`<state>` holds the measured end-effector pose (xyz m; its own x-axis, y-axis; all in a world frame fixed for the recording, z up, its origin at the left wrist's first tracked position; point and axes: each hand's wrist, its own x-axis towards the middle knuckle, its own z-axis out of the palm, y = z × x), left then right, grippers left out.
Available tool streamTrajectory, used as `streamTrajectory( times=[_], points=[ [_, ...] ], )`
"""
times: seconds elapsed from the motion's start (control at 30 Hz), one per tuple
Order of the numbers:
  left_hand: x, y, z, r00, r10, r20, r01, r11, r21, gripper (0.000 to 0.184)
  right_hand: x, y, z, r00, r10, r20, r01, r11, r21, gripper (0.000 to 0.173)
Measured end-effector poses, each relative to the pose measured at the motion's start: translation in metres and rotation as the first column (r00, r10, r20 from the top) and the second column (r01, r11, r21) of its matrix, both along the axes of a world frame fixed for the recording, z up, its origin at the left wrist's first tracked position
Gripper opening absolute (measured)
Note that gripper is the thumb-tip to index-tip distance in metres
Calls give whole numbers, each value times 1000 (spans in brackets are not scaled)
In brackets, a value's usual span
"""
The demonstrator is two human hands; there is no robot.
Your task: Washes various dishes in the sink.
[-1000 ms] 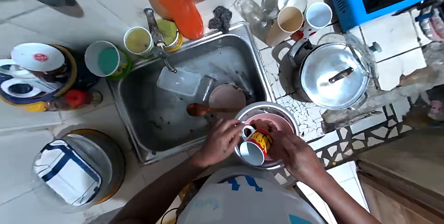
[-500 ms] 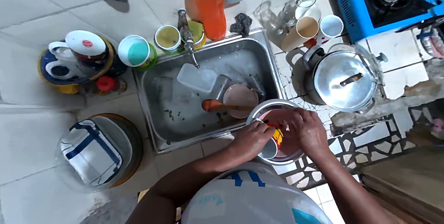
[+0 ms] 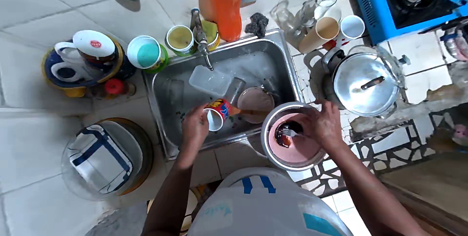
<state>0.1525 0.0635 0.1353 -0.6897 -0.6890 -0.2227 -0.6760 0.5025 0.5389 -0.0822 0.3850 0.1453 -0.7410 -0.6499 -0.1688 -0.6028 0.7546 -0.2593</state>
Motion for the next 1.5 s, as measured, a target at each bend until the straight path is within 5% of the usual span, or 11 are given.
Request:
streamTrajectory(
  times=[0.13, 0.33, 0.53, 0.73, 0.87, 0.93, 1.1, 1.27, 1.33, 1.4, 1.5],
  points=[
    [20, -13, -32, 976, 69, 205, -69, 998, -7, 33, 2, -3, 54, 997, 82, -6, -82, 996, -37, 14],
    [32, -7, -63, 927, 111, 358, -142, 988, 60, 36, 12, -6, 106, 846, 397, -357, -477, 862, -171, 16],
    [27, -3, -90, 916, 144, 374, -204, 971, 127, 36, -26, -45, 144, 953, 81, -291, -179, 928, -327, 27],
    [26, -19, -91, 929, 167, 331, -258, 932, 256, 50, -91, -160, 35, 980, -49, 194, 88, 976, -197, 43],
    [4, -28, -61, 950, 299, 94, -310, 939, 150, 54, -92, -223, -43, 834, -101, 542, 228, 959, -171, 48],
    [-21, -42, -59, 928, 371, -12, -352, 889, 295, 52, -86, -245, -71, 742, -125, 658, 336, 920, -203, 50],
    [-91, -74, -81, 810, 583, -53, -267, 447, 854, 74, -84, -267, -86, 855, -104, 508, 189, 975, -119, 47],
    [-131, -67, -87, 784, 617, 71, -244, 200, 949, 78, -71, -286, -65, 898, -52, 437, 55, 998, 7, 42],
    [-132, -71, -100, 743, 666, 73, -216, 134, 967, 67, -75, -290, -78, 901, -44, 432, 59, 998, -21, 39],
    [-130, -75, -109, 707, 706, 50, -180, 110, 978, 48, -73, -293, -94, 935, 0, 355, -2, 1000, 5, 59],
    [-134, -71, -111, 729, 684, -2, -219, 235, 947, 43, -51, -298, -108, 969, 129, 211, -140, 990, 36, 86]
  ],
)
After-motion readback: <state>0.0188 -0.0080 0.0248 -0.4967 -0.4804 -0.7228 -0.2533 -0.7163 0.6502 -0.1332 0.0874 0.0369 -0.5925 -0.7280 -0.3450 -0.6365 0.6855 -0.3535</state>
